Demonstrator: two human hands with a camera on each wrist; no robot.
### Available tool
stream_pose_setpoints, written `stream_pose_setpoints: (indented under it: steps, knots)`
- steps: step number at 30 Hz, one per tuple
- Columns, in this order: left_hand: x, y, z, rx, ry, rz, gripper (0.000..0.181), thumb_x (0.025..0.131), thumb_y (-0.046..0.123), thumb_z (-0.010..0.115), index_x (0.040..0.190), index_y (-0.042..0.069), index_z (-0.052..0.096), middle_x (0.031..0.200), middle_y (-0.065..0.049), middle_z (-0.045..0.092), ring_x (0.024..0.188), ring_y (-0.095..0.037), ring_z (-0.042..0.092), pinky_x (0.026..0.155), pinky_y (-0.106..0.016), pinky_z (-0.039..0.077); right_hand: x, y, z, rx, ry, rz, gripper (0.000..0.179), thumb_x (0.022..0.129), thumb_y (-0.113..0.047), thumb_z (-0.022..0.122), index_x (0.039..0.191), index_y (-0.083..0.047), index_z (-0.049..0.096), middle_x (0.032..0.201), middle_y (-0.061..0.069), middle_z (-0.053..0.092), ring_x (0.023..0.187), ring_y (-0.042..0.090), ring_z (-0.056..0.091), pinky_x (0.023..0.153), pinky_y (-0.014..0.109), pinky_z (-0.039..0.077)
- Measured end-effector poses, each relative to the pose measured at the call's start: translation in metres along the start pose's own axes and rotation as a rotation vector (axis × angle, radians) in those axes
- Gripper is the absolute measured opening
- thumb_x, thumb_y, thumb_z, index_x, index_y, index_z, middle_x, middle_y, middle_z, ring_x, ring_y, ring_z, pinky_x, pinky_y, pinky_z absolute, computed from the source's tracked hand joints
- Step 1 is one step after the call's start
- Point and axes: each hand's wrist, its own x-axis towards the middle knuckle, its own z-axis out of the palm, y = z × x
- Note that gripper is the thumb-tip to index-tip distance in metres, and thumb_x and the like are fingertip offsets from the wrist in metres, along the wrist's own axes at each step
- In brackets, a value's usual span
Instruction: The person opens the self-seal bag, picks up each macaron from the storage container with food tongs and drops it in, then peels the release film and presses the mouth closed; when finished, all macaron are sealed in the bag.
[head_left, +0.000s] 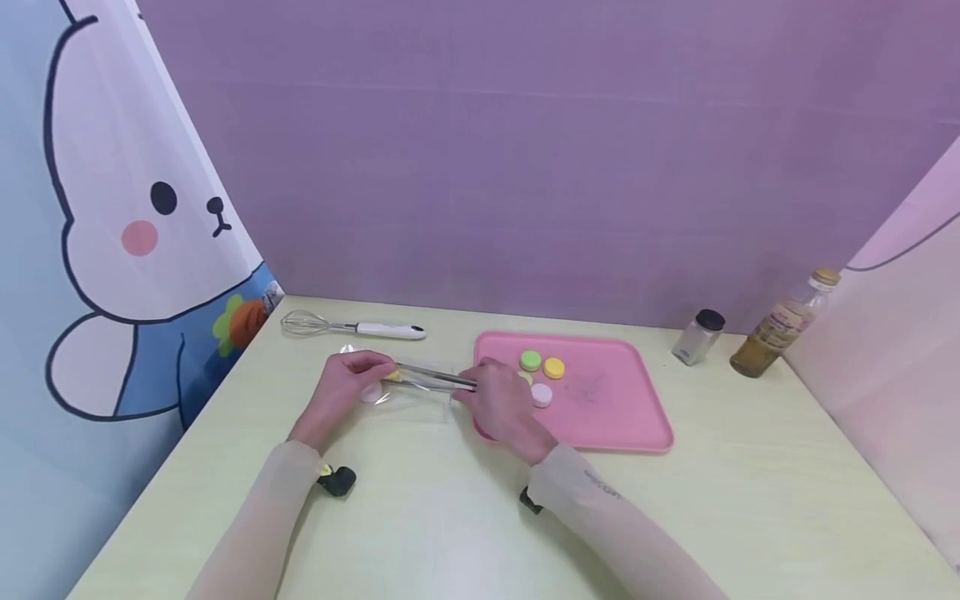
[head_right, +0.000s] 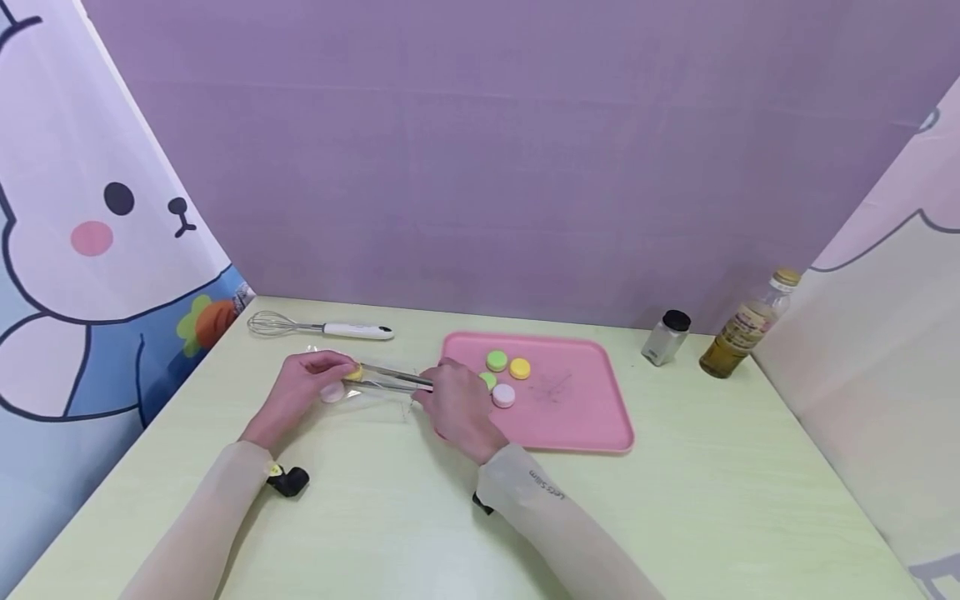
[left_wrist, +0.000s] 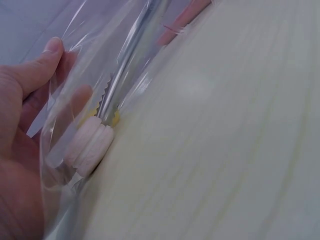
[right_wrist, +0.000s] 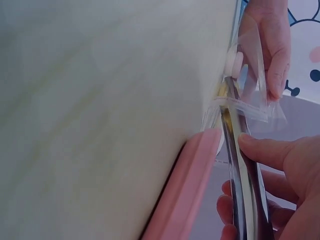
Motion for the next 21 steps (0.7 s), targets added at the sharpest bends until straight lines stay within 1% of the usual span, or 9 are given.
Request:
stream_pose_setpoints:
  steps: [4,8,10,15,19,21]
  knots:
    - [-0.001,0.0,0.0,0.001,0.005,0.007,0.02,0.094,0.011,0.073,0.106,-0.006,0.074,0.104,-0.014,0.075,0.094,-0.013,0.066,0.085,-0.021,0.05,0.0,-0.002,0.002,-0.005,-0.004,0.0,0.017,0.088,-0.032,0.081,0.103,-0.025,0.081,0.088,-0.005,0.064,0.07,0.011,0.054,0.047,0.025,0.042]
    - [-0.001,0.001,-0.001,0.009,0.01,0.004,0.02,0.095,0.011,0.073,0.106,-0.006,0.074,0.104,-0.015,0.075,0.094,-0.012,0.066,0.085,-0.02,0.05,0.0,-0.005,0.001,-0.011,-0.012,-0.009,0.017,0.09,-0.032,0.079,0.104,-0.023,0.081,0.091,-0.004,0.066,0.07,0.01,0.053,0.044,0.025,0.041]
    - [0.002,-0.008,-0.001,0.008,0.02,0.004,0.022,0.094,0.013,0.074,0.107,-0.004,0.074,0.105,-0.016,0.074,0.095,-0.012,0.065,0.086,-0.02,0.05,-0.001,-0.006,0.0,-0.01,-0.013,-0.02,0.017,0.091,-0.031,0.078,0.104,-0.022,0.081,0.092,-0.004,0.066,0.07,0.01,0.053,0.044,0.024,0.041]
    - [0.013,-0.032,0.0,-0.022,0.046,0.009,0.023,0.093,0.021,0.077,0.106,0.002,0.075,0.105,-0.009,0.075,0.098,-0.017,0.065,0.086,-0.022,0.052,-0.001,-0.007,-0.002,0.01,-0.015,-0.032,0.016,0.092,-0.029,0.077,0.103,-0.018,0.081,0.091,-0.003,0.066,0.07,0.01,0.053,0.046,0.023,0.042]
    - [0.014,-0.032,0.002,-0.032,0.057,0.001,0.02,0.092,0.02,0.077,0.103,0.004,0.075,0.103,-0.006,0.075,0.098,-0.019,0.066,0.085,-0.024,0.053,-0.001,-0.009,-0.003,0.033,-0.025,-0.025,0.015,0.092,-0.027,0.077,0.102,-0.017,0.081,0.091,-0.003,0.066,0.068,0.01,0.053,0.047,0.023,0.042]
    - [0.014,-0.032,0.003,-0.026,0.057,-0.007,0.021,0.092,0.02,0.077,0.104,0.004,0.075,0.103,-0.005,0.075,0.099,-0.018,0.065,0.086,-0.023,0.052,0.0,-0.011,-0.004,0.025,-0.029,-0.021,0.014,0.092,-0.026,0.077,0.102,-0.018,0.081,0.091,-0.003,0.066,0.068,0.01,0.053,0.046,0.024,0.042]
